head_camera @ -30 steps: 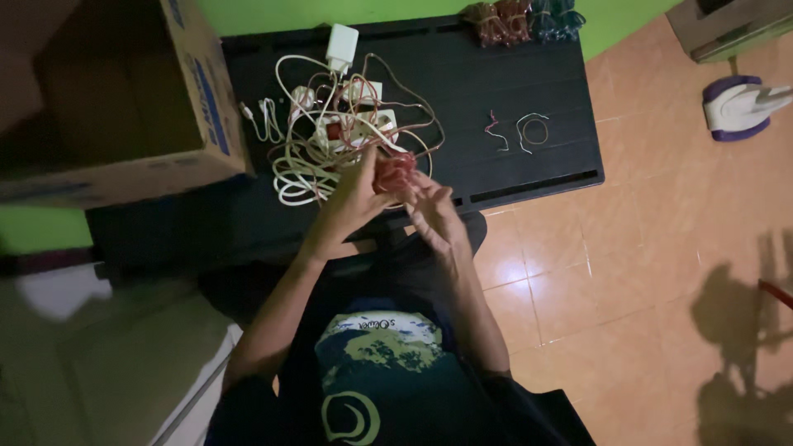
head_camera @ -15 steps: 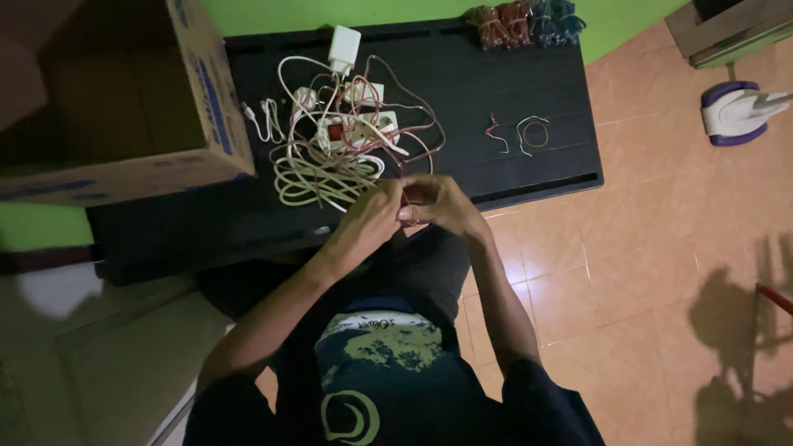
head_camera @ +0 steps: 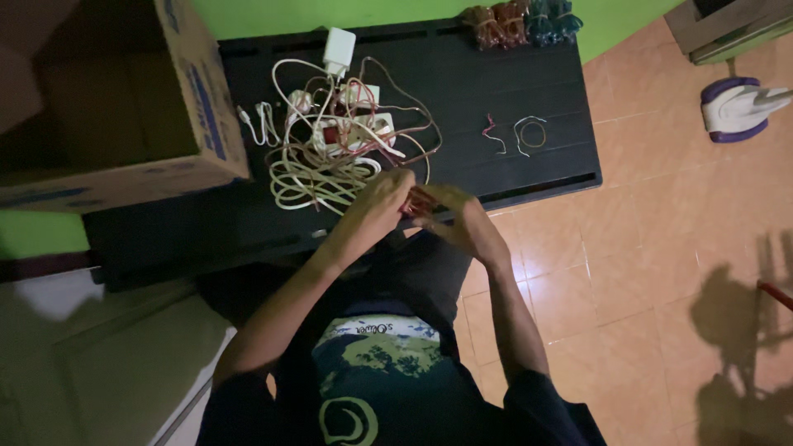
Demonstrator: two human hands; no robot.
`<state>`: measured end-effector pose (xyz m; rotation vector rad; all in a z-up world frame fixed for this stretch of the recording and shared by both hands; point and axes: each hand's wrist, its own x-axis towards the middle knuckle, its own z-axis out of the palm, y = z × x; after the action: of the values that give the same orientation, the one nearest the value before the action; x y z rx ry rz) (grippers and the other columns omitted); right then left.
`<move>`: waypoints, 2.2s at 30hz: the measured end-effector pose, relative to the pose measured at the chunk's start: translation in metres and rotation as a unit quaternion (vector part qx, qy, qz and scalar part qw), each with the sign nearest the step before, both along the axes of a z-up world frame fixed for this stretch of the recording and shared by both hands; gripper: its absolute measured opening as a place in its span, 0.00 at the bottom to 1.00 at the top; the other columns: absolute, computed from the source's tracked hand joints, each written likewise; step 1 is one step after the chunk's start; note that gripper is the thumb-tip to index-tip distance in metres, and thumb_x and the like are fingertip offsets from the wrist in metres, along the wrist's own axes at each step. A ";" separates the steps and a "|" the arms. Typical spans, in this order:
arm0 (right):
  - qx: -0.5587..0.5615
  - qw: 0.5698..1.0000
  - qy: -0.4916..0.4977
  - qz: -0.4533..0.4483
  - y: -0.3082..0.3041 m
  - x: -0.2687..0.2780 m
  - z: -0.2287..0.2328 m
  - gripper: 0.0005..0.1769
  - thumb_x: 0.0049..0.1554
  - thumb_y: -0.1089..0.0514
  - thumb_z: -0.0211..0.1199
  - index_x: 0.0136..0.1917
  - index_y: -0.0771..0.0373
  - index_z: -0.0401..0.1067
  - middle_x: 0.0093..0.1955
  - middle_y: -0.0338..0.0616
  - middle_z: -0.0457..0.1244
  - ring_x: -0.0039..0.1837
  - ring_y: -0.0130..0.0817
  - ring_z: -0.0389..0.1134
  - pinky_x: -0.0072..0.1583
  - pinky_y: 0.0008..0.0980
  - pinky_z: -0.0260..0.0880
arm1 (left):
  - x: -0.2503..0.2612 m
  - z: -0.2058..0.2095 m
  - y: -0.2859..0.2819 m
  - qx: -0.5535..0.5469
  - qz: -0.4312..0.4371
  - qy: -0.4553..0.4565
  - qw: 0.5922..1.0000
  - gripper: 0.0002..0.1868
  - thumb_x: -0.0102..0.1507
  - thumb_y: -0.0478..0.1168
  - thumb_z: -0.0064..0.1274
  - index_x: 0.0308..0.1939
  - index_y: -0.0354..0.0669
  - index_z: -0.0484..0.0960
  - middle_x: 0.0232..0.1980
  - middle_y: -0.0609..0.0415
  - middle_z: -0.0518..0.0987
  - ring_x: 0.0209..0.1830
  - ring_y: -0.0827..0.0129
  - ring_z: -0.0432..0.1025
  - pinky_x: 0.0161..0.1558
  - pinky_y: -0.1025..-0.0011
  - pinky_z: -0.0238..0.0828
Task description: The person sits on the floor and repeatedly ties small bundles of red and white cables using rubber bands. They pick up a bundle, wrap a rubber band around it, and place the tied bundle on the table. The process is repeated for several bundles.
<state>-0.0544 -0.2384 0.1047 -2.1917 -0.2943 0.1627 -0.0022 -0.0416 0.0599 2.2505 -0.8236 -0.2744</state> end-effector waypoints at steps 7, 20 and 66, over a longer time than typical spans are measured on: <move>0.062 0.991 0.071 -0.092 -0.078 0.031 -0.041 0.25 0.56 0.65 0.69 0.68 0.63 0.74 0.58 0.45 0.72 0.56 0.30 0.73 0.58 0.33 0.76 | 0.010 -0.044 -0.028 -0.097 0.043 -0.186 0.977 0.38 0.54 0.33 0.60 0.69 0.35 0.68 0.75 0.34 0.59 0.71 0.46 0.63 0.68 0.54 0.66; -0.157 0.875 -0.225 -0.400 -0.311 0.197 -0.200 0.15 0.56 0.64 0.73 0.56 0.67 0.76 0.51 0.56 0.67 0.55 0.51 0.69 0.59 0.47 0.71 | 0.005 -0.103 -0.006 0.000 0.053 -0.269 0.962 0.22 0.62 0.35 0.56 0.61 0.39 0.79 0.78 0.43 0.62 0.79 0.51 0.57 0.74 0.48 0.59; 0.289 0.955 0.061 -0.025 0.086 0.021 -0.042 0.13 0.67 0.62 0.56 0.61 0.68 0.75 0.58 0.44 0.67 0.58 0.31 0.69 0.60 0.29 0.72 | -0.040 -0.010 0.057 -0.193 0.326 -0.153 0.913 0.08 0.62 0.38 0.64 0.43 0.39 0.85 0.47 0.49 0.78 0.48 0.61 0.73 0.48 0.65 0.73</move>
<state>-0.0335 -0.1520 0.0628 -1.5989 -0.1858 0.1597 -0.0424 0.0155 0.0496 2.0658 -0.2013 0.5221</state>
